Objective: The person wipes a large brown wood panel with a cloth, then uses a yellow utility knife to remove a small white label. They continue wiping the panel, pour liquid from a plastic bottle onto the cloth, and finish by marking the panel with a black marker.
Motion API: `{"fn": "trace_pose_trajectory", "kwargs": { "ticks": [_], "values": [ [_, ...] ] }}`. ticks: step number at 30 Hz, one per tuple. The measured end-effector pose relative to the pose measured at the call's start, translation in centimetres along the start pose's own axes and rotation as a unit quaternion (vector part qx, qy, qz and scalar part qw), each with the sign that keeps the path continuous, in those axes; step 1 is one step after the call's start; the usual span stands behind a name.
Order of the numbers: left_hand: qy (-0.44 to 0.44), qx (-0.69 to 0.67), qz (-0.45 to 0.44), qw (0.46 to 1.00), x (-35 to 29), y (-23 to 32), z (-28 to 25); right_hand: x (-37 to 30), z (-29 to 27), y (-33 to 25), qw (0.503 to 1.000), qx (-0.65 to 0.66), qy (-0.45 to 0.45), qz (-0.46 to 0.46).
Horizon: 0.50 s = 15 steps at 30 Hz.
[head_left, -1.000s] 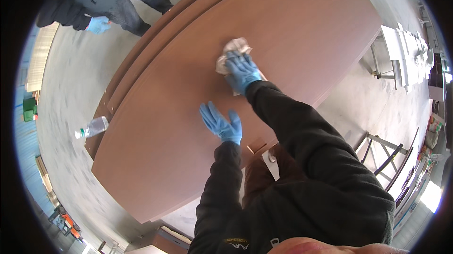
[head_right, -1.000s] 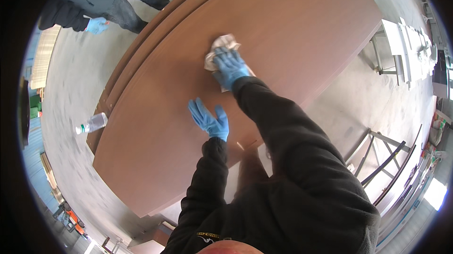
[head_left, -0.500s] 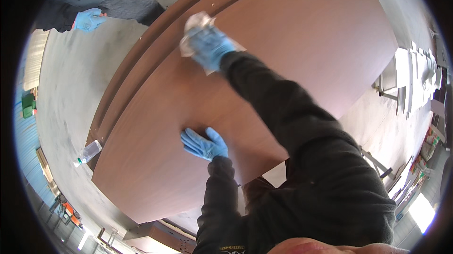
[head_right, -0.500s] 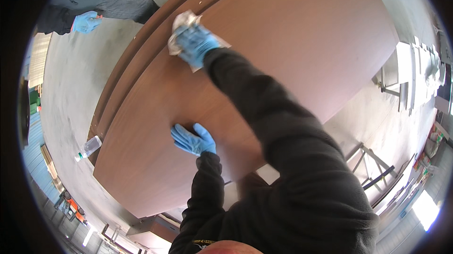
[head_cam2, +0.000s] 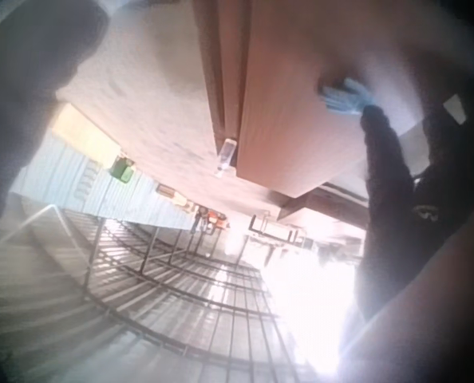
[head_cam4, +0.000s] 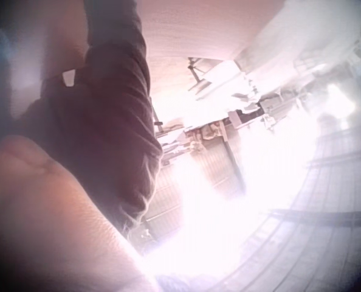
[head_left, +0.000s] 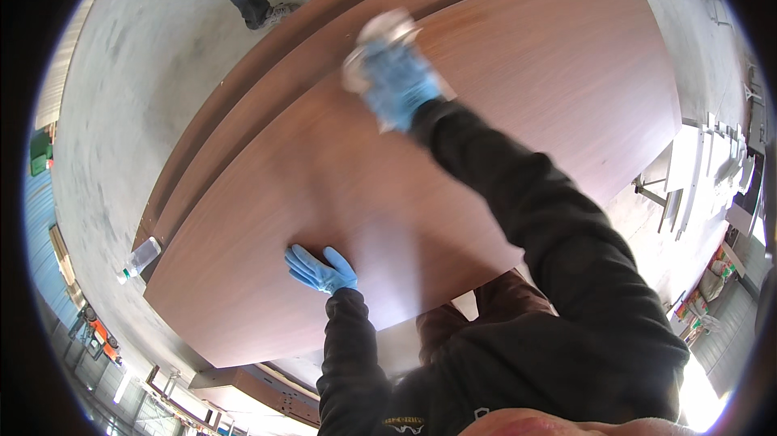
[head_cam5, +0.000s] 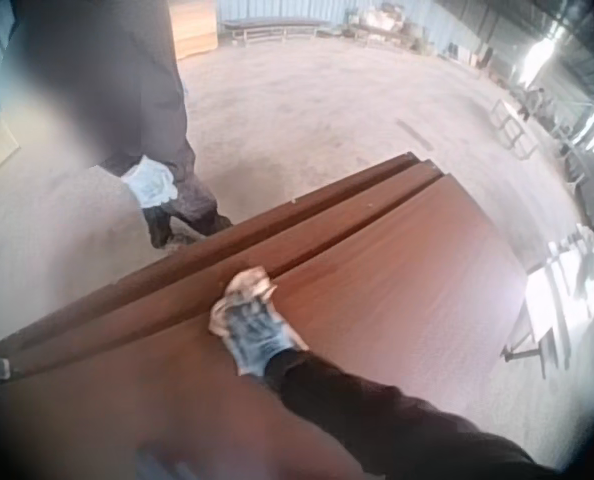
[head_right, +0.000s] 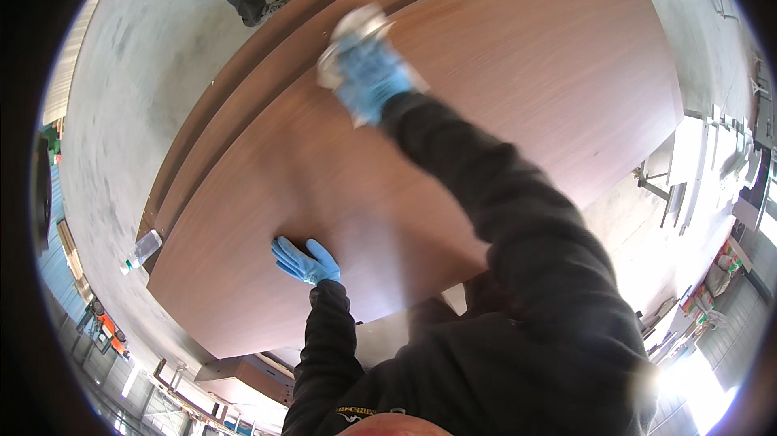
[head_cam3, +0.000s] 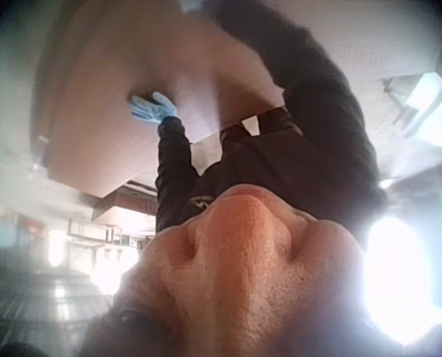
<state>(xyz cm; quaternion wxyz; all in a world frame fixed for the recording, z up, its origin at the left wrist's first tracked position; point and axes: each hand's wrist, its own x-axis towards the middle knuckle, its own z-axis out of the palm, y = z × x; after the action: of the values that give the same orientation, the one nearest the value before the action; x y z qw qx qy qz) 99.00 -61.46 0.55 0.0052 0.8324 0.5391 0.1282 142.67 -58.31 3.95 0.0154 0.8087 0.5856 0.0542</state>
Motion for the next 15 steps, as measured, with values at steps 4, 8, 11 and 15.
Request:
{"fn": "trace_pose_trajectory", "kwargs": {
  "ticks": [4, 8, 11, 15],
  "values": [
    [0.008, -0.014, 0.013, 1.0, 0.3, 0.0, -0.2, 1.1, 1.1, -4.5, 0.956, 0.248, 0.091, -0.131],
    [-0.011, -0.016, 0.01, 1.0, 0.3, -0.3, 0.1, 0.0, 4.7, 3.8, 0.99, 0.042, 0.08, -0.113],
    [-0.019, -0.012, -0.006, 1.0, 0.0, -0.5, 0.3, -1.3, 6.0, 12.4, 0.994, 0.059, 0.054, 0.071],
    [-0.005, -0.019, -0.003, 1.0, 0.1, -0.6, 0.1, -1.7, 6.8, 18.6, 0.983, 0.079, 0.102, 0.133]
  ]
}}
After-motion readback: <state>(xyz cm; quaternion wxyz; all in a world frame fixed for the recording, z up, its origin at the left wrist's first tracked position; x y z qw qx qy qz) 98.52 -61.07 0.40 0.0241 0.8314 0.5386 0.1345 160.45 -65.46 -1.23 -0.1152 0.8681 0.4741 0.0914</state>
